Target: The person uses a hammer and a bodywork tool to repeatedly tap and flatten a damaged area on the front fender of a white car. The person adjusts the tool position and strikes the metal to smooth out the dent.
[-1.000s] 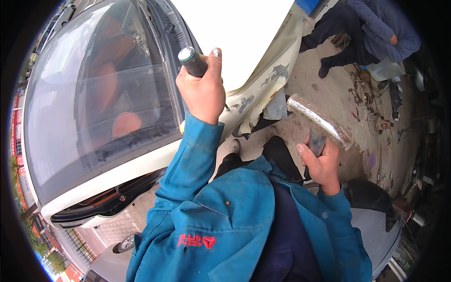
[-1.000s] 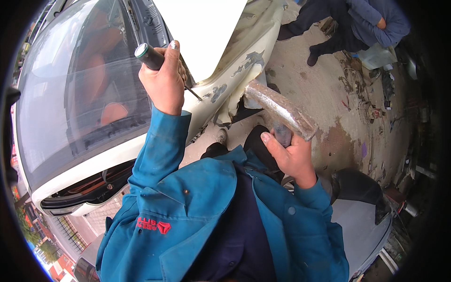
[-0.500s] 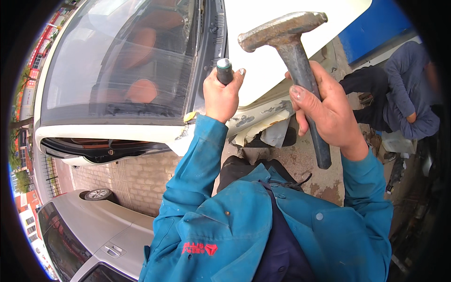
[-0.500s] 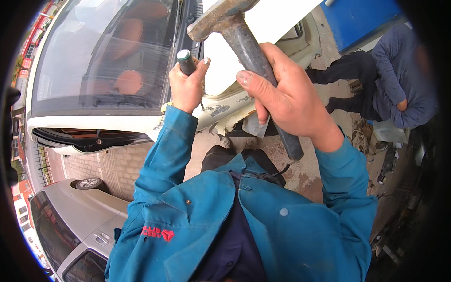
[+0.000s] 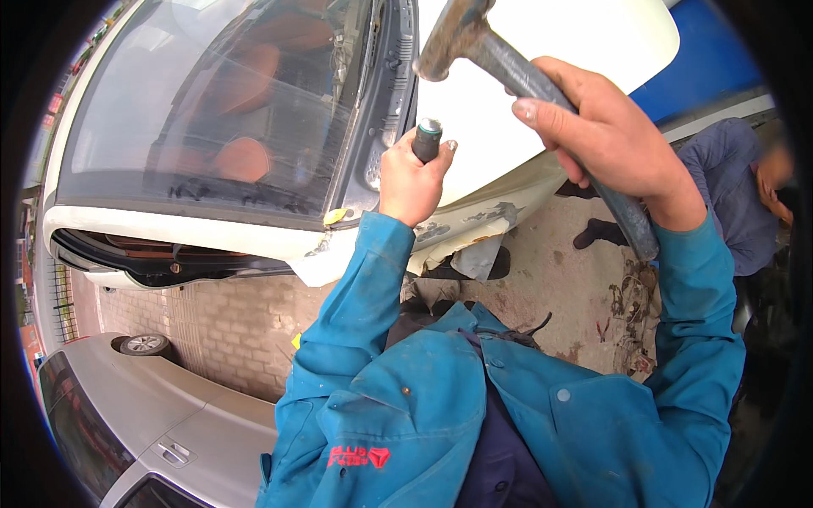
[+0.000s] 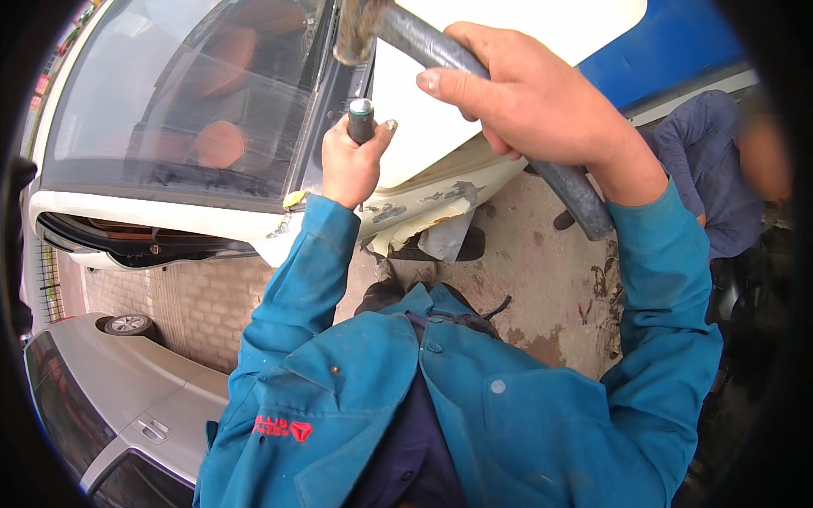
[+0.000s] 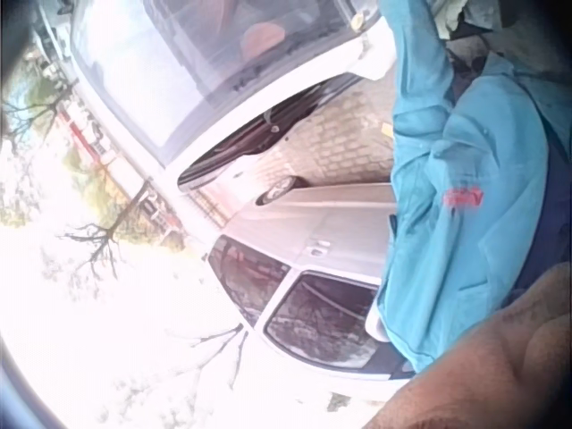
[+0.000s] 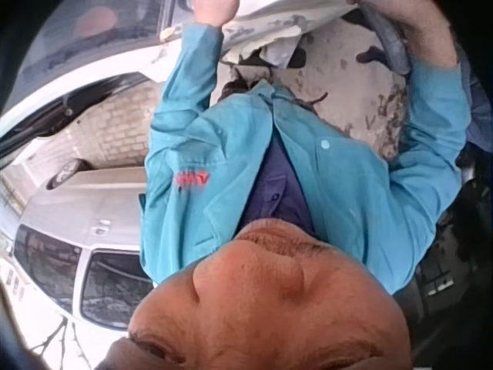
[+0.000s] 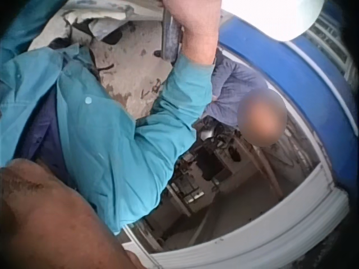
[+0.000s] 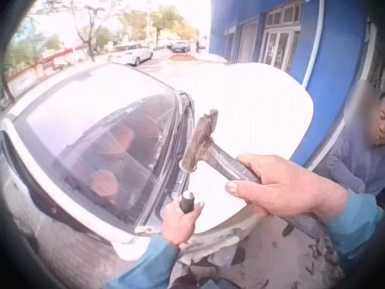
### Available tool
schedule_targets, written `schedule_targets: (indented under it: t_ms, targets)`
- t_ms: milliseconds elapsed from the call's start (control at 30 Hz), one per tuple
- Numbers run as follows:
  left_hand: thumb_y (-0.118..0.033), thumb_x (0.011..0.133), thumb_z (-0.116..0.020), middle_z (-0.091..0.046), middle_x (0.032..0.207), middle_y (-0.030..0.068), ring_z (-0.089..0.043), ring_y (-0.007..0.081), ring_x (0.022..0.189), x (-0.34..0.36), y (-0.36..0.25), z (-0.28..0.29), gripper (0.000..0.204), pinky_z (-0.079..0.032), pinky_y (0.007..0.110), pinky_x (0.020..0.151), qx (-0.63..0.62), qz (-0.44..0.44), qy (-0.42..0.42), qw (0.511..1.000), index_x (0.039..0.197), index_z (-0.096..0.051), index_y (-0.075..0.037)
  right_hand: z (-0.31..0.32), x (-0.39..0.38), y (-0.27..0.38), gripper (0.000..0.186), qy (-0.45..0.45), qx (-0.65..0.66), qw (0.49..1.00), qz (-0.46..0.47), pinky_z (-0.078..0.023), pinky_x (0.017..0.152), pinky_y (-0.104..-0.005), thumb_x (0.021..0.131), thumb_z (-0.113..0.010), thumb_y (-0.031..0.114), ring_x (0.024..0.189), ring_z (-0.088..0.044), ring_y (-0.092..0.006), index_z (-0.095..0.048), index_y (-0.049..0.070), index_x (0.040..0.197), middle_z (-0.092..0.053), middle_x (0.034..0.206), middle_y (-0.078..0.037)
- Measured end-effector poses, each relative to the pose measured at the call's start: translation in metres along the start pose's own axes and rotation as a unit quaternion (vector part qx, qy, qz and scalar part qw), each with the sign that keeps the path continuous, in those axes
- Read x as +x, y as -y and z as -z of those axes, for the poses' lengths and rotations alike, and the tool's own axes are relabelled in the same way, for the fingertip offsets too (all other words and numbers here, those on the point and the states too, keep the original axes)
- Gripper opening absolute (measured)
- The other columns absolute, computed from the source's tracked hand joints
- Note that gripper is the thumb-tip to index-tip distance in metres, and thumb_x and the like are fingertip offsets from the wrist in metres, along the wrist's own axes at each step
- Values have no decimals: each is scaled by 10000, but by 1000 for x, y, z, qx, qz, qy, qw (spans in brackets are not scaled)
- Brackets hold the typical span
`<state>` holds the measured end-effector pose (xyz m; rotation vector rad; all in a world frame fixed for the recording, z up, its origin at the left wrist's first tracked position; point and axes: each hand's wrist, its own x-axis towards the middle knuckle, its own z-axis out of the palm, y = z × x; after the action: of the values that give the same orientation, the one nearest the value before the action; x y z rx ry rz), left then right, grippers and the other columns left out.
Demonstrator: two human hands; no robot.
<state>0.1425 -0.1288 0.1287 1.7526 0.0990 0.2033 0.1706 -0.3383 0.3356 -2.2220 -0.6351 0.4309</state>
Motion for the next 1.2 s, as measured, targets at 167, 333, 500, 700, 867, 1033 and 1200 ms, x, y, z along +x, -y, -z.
schedule_targets:
  t_ms: [167,333,500,700,867,1033,1200]
  targets:
    - [-249,978,-826,-635,706,100,-557,206,656,5,9,0,348,-503,413,658,1,-15,-13,1000,826,-649,9,2,10,-2,407,-85,-25,995,51,-472,444,-257,1177,-617,400,486,-544,-67,-633,4,1271,-547,764,-5]
    - [-260,972,-851,-699,759,140,-620,192,701,-22,59,-9,323,-536,394,696,61,23,30,997,935,-715,31,-22,6,-29,392,118,-116,986,-20,-504,473,-317,1160,-650,366,509,-601,-132,-620,-16,1240,-547,711,-47]
    - [-130,985,-877,-588,726,-22,-503,87,711,-85,92,26,339,-448,309,637,-85,98,-68,989,799,-609,-41,-23,-18,-44,360,43,71,996,-36,-446,474,-251,1156,-646,337,497,-544,-59,-645,-2,1279,-557,730,21]
    - [-169,1046,-839,-537,647,13,-438,95,526,-80,45,88,338,-375,294,513,-186,-28,-154,970,850,-578,-80,-43,-63,-56,336,-11,222,973,-60,-433,492,-250,1113,-717,281,536,-547,-32,-659,-14,1263,-597,745,29]
    - [-125,1034,-761,-586,776,58,-539,158,710,-94,15,60,310,-434,312,639,-114,-159,-105,975,814,-557,-47,-82,-105,-81,347,-15,308,944,-114,-422,524,-250,1083,-736,224,565,-547,-36,-658,-14,1324,-596,751,33]
    - [-105,807,-932,-549,734,90,-527,254,630,-112,3,6,387,-393,399,558,36,-287,-6,957,741,-553,-67,-105,-134,-106,462,-4,301,937,-174,-442,528,-248,1045,-727,208,557,-562,-69,-591,-59,1397,-612,792,-11]
    - [-189,850,-914,-556,766,69,-603,288,679,-113,6,-30,345,-459,445,521,117,-335,50,934,762,-594,-94,-119,-163,-123,379,-58,326,909,-253,-432,514,-264,1018,-729,101,537,-559,-71,-607,-42,1347,-613,718,-5]
